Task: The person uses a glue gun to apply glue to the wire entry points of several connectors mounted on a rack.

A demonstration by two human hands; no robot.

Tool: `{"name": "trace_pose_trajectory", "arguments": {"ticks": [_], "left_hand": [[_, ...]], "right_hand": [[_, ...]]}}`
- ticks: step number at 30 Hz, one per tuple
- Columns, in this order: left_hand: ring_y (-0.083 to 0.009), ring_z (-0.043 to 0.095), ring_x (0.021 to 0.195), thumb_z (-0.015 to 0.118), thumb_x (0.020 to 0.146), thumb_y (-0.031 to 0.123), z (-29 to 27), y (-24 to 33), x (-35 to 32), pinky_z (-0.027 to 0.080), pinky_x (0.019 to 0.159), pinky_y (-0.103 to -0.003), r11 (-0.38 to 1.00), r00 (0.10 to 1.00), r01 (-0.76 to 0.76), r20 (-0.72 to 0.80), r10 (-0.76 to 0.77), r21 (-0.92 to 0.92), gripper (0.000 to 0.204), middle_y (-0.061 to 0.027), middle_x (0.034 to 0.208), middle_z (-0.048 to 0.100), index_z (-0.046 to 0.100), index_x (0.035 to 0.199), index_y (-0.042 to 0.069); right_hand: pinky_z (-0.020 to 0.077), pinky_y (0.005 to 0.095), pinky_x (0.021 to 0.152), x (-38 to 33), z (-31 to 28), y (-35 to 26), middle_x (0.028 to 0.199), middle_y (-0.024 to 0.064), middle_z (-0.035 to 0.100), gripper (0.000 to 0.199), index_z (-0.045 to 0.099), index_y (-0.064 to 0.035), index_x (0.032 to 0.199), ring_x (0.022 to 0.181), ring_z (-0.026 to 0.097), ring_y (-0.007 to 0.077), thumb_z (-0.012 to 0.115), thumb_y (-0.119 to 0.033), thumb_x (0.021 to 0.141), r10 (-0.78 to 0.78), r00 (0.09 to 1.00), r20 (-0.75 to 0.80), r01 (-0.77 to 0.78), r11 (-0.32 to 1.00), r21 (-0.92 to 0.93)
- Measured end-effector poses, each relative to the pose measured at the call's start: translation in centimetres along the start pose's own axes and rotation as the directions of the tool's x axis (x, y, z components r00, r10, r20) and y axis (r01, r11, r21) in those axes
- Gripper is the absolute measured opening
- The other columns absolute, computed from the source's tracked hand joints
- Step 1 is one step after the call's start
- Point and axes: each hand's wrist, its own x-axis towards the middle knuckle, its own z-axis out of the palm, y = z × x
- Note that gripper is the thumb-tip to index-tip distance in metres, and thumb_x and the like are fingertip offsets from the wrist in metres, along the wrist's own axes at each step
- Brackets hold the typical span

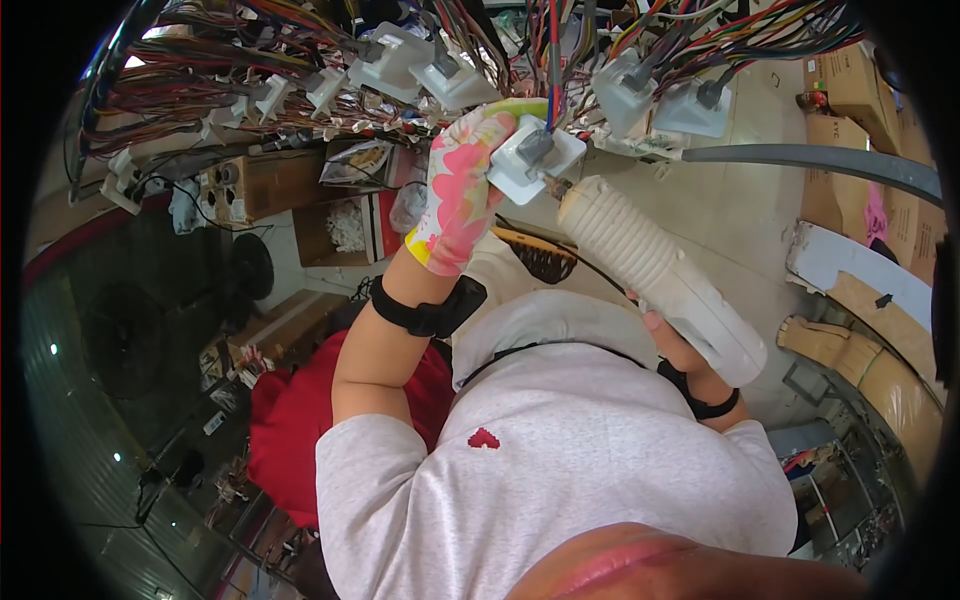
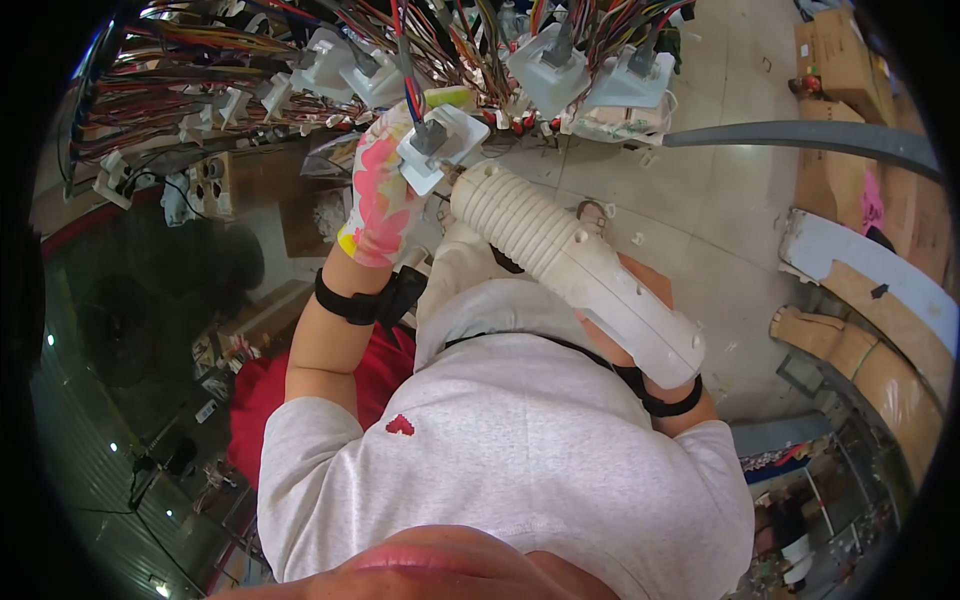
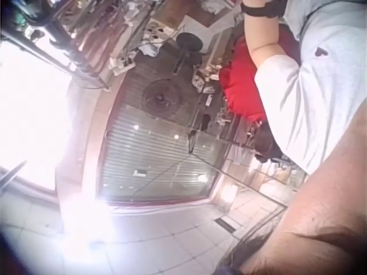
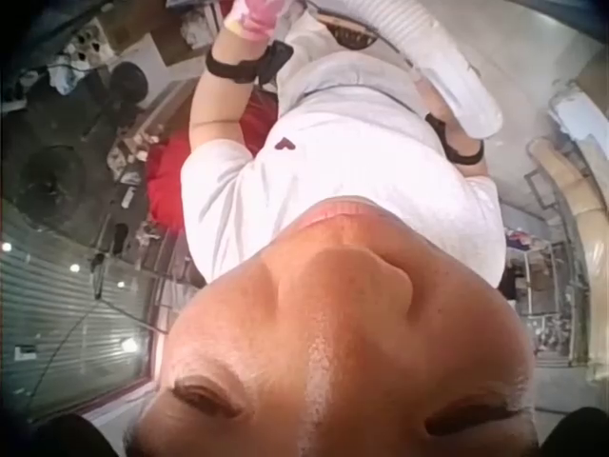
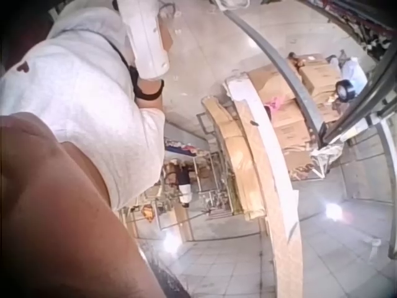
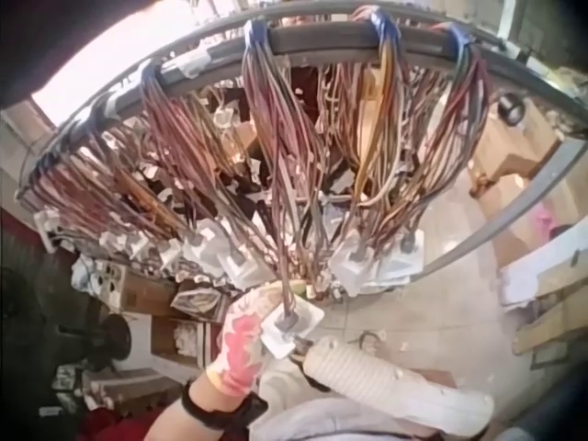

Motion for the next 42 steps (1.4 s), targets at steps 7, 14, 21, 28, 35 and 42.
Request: {"name": "trace_pose_trajectory", "arguments": {"ticks": [7,14,21,28,35,42], "left_hand": [[-0.009,0.064,0.077,0.05,0.092,0.023,0.3,0.3,-0.1,0.049,0.056,-0.018,1.0,0.999,-0.004,-0.042,0.005,0.021,0.038,-0.0071,0.101,0.066,0.057,0.119,-0.002],[-0.0136,0.066,0.086,0.049,0.09,0.022,-0.1,0.0,0.0,0.054,0.067,-0.023,1.0,0.999,-0.028,0.019,0.028,0.013,0.039,-0.0097,0.102,0.065,0.055,0.119,-0.004],[-0.0159,0.066,0.087,0.05,0.09,0.021,0.1,-0.6,0.3,0.053,0.077,-0.028,0.996,0.997,-0.069,-0.027,0.07,0.048,0.037,-0.0097,0.101,0.066,0.056,0.117,-0.003],[-0.0142,0.066,0.082,0.053,0.089,0.021,-0.1,-0.9,0.5,0.054,0.069,-0.027,0.998,0.998,-0.051,-0.031,0.05,-0.039,0.031,-0.0074,0.095,0.066,0.059,0.112,0.0],[-0.0119,0.063,0.083,0.05,0.092,0.024,0.2,-1.3,0.2,0.052,0.07,-0.024,0.962,0.978,-0.207,0.007,0.209,0.176,0.035,-0.0061,0.099,0.064,0.057,0.115,0.0],[-0.0131,0.061,0.086,0.048,0.093,0.025,0.8,-1.2,0.6,0.049,0.074,-0.024,0.997,0.999,-0.016,-0.041,0.013,-0.076,0.04,-0.0073,0.102,0.063,0.053,0.121,-0.003]], "right_hand": [[0.049,0.0309,0.079,-0.1,0.2,0.0,0.092,0.0119,0.067,0.027,0.061,0.0027,0.108,0.087,0.064,0.021,0.059,-0.009,0.083,0.009,1.0,0.003,-0.009,1.0,-0.014],[0.0524,0.0331,0.071,-0.6,0.3,1.0,0.093,0.0148,0.065,0.039,0.061,0.0,0.106,0.081,0.066,0.0298,0.073,-0.012,0.07,-0.064,0.997,-0.045,0.061,0.996,-0.071],[0.0513,0.03,0.07,0.4,0.4,-0.3,0.081,0.009,0.069,0.017,0.065,-0.0016,0.097,0.076,0.066,0.0201,0.062,-0.008,0.081,-0.14,0.989,-0.04,0.13,0.971,-0.2],[0.0519,0.0307,0.067,0.2,0.8,0.3,0.079,0.0102,0.068,0.015,0.065,0.0005,0.094,0.072,0.066,0.0202,0.061,-0.007,0.082,-0.091,0.994,-0.06,0.084,0.99,-0.111],[0.0522,0.031,0.068,-0.2,1.2,1.4,0.083,0.0119,0.067,0.018,0.063,0.0028,0.099,0.074,0.065,0.02,0.06,-0.005,0.083,-0.091,0.995,-0.043,0.086,0.99,-0.112],[0.048,0.0349,0.065,-0.4,1.1,2.0,0.084,0.0129,0.064,0.019,0.063,-0.0016,0.094,0.074,0.06,0.0271,0.062,-0.006,0.076,-0.068,0.996,-0.063,0.051,0.969,-0.241]]}}
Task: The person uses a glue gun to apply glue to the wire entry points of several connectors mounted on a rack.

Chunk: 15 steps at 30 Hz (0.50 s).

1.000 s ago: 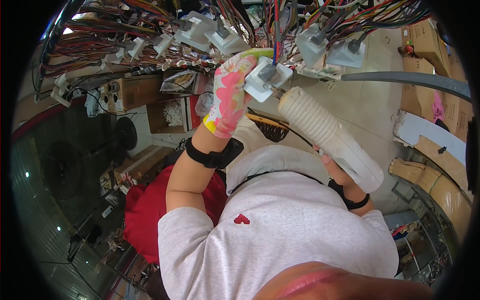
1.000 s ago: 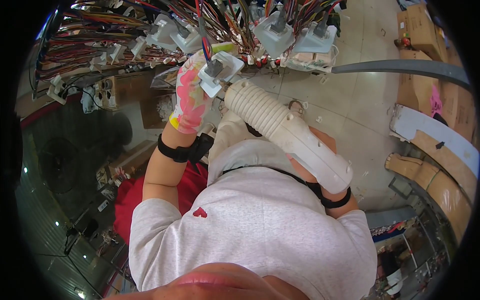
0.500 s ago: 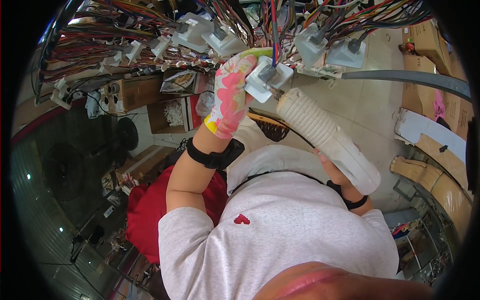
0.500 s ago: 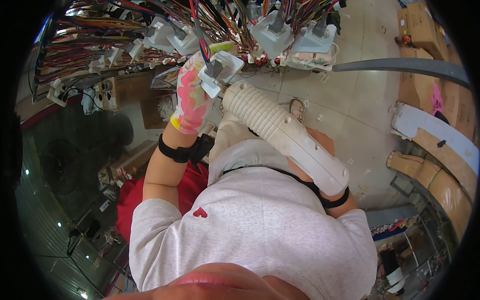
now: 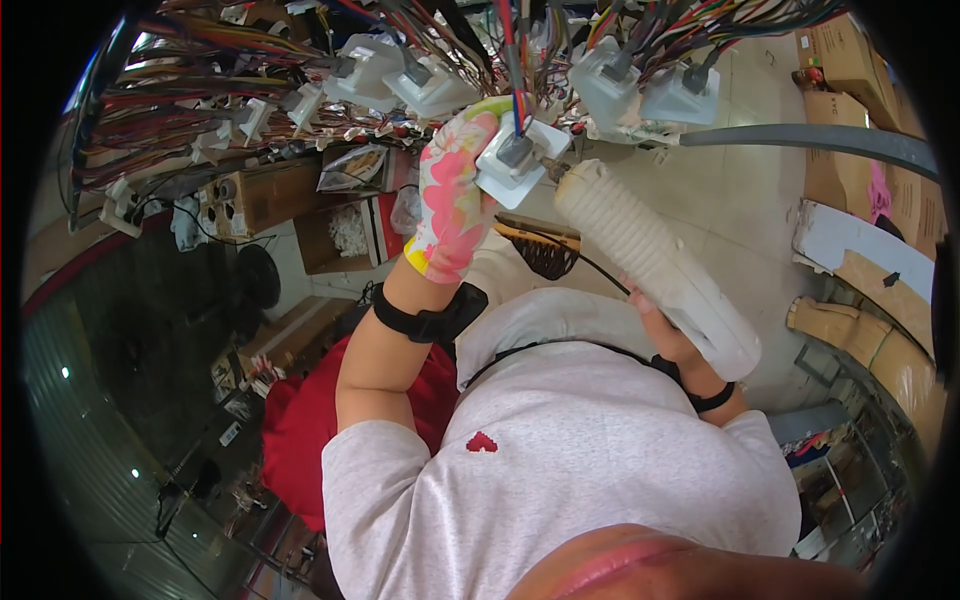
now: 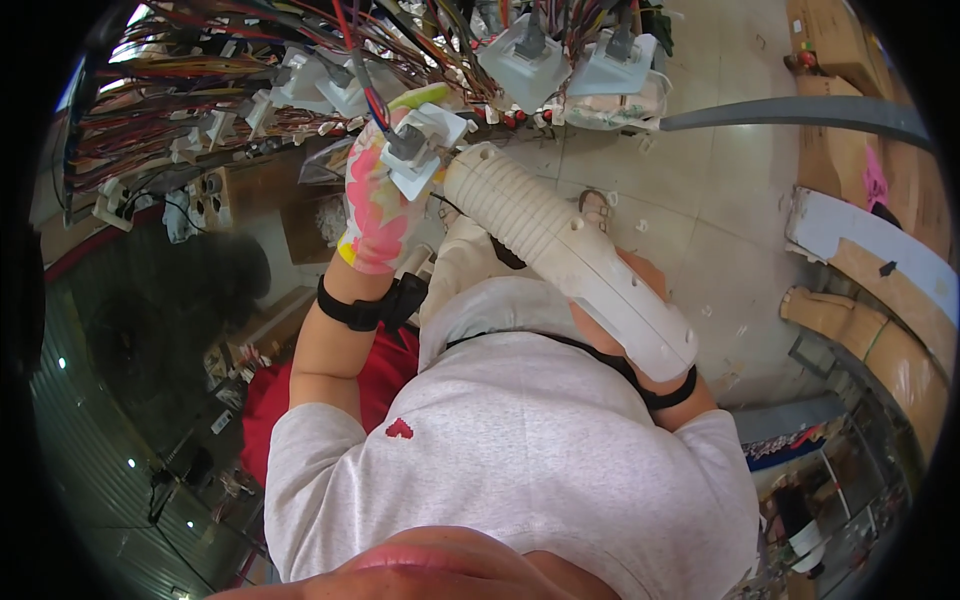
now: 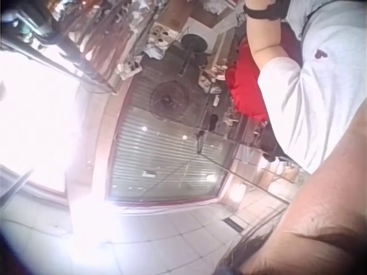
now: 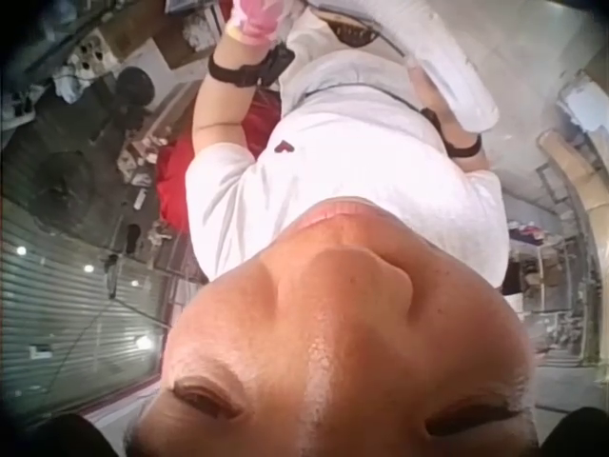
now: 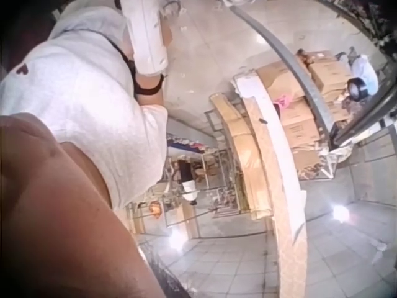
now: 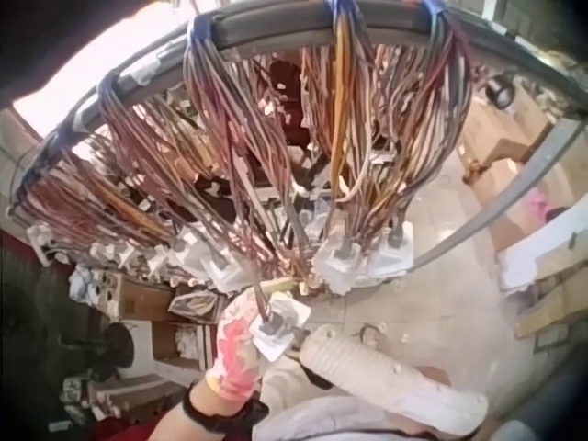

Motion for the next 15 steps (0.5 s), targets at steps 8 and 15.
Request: {"name": "trace_pose_trajectory", "arguments": {"ticks": [8,15], "left_hand": [[-0.0184,0.064,0.088,0.048,0.094,0.018,0.6,0.1,-0.3,0.053,0.077,-0.03,0.984,0.989,-0.088,0.106,0.105,-0.155,0.032,-0.0121,0.101,0.064,0.059,0.114,-0.005],[-0.0158,0.064,0.086,0.05,0.093,0.02,0.1,-0.2,-0.1,0.053,0.076,-0.028,0.989,0.984,-0.149,0.097,0.146,0.022,0.033,-0.0106,0.099,0.065,0.059,0.113,-0.005]], "right_hand": [[0.0499,0.0307,0.074,0.0,-0.4,0.0,0.09,0.0109,0.066,0.019,0.063,0.002,0.101,0.084,0.063,0.0198,0.058,-0.005,0.084,0.074,0.996,0.051,-0.077,0.995,0.059],[0.0512,0.0338,0.069,0.5,-1.0,-1.1,0.087,0.0118,0.067,0.02,0.065,-0.0002,0.098,0.077,0.065,0.0248,0.063,-0.009,0.08,0.018,1.0,-0.001,-0.018,0.992,0.125]]}}
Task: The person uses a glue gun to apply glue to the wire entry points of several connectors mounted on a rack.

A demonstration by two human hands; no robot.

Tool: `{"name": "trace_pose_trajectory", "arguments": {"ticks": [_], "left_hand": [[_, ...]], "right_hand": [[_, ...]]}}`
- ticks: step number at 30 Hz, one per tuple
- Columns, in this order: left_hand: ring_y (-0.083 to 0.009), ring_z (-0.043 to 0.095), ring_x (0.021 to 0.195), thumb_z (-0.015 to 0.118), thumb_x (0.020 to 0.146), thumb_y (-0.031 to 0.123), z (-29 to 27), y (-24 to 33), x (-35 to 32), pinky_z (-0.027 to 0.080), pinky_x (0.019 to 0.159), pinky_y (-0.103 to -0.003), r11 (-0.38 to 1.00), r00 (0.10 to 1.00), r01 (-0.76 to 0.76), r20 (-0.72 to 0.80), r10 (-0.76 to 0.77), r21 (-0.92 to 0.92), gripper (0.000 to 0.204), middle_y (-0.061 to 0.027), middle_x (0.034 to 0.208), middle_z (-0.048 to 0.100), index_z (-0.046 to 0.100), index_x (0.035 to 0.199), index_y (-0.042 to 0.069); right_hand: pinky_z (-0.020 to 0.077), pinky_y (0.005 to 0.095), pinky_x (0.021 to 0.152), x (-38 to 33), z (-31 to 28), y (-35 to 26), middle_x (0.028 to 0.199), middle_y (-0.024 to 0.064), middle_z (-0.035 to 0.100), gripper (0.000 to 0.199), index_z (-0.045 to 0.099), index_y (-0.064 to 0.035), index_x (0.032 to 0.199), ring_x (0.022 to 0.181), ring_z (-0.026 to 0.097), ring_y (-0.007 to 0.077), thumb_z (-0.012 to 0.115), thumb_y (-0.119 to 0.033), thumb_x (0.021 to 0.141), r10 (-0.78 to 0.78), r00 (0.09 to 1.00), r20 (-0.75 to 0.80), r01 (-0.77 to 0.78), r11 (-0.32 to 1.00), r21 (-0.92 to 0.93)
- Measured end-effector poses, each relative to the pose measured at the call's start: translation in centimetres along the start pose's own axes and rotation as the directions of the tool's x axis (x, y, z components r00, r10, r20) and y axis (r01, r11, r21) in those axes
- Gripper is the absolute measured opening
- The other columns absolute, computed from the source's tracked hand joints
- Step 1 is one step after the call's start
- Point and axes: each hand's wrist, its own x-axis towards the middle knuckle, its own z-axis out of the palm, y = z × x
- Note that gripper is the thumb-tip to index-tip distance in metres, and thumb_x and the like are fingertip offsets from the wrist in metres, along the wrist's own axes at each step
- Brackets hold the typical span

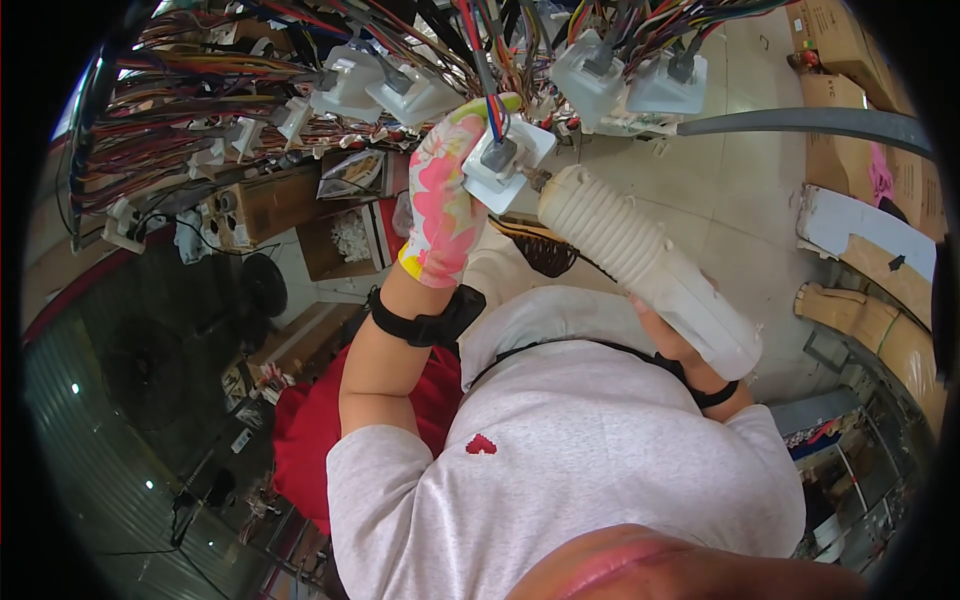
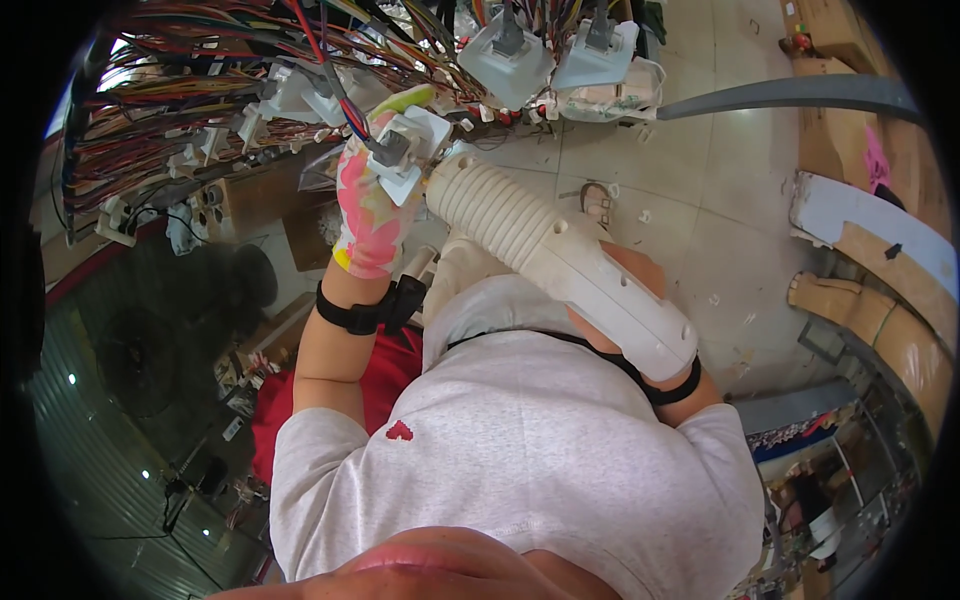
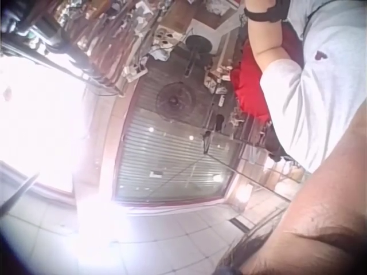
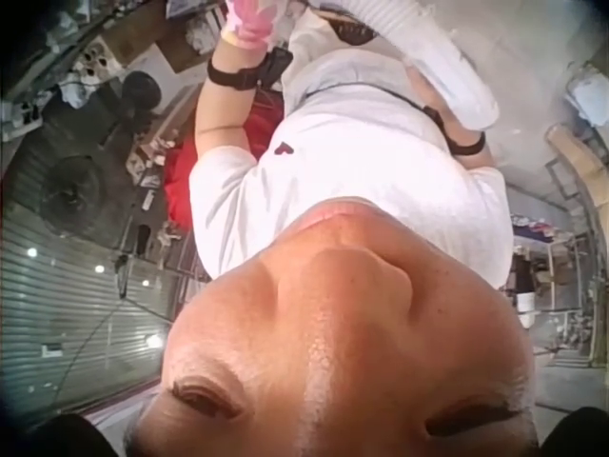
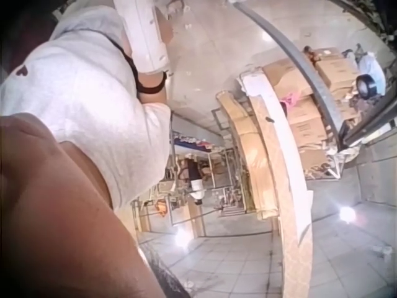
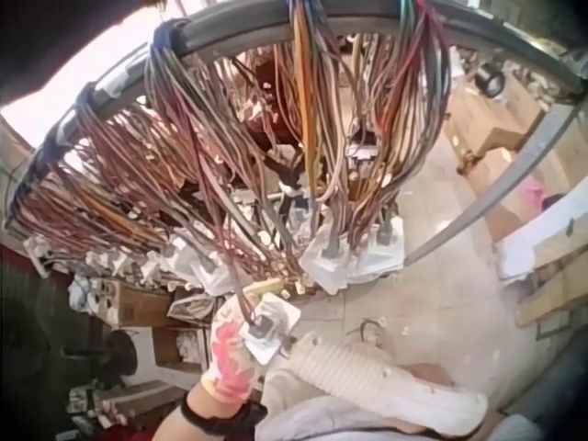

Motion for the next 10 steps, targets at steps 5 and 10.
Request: {"name": "trace_pose_trajectory", "arguments": {"ticks": [5,10], "left_hand": [[-0.0149,0.064,0.084,0.05,0.093,0.018,-0.32,-0.36,0.46,0.053,0.073,-0.026,0.998,0.999,0.012,-0.037,-0.009,0.068,0.032,-0.0097,0.098,0.065,0.06,0.113,-0.004],[-0.0147,0.064,0.086,0.052,0.093,0.019,-0.02,0.26,0.38,0.053,0.075,-0.026,0.996,0.993,0.081,-0.091,-0.077,0.038,0.032,-0.0096,0.1,0.065,0.059,0.114,-0.003]], "right_hand": [[0.0509,0.0365,0.067,0.06,0.26,-0.1,0.085,0.0137,0.066,0.023,0.066,-0.0008,0.097,0.076,0.065,0.0298,0.066,-0.011,0.076,-0.053,0.996,-0.069,0.052,0.998,-0.018],[0.0508,0.0388,0.069,0.21,-0.13,-0.62,0.089,0.0153,0.066,0.026,0.066,-0.002,0.099,0.079,0.065,0.0321,0.066,-0.013,0.076,-0.048,0.999,-0.007,0.048,0.999,-0.011]]}}
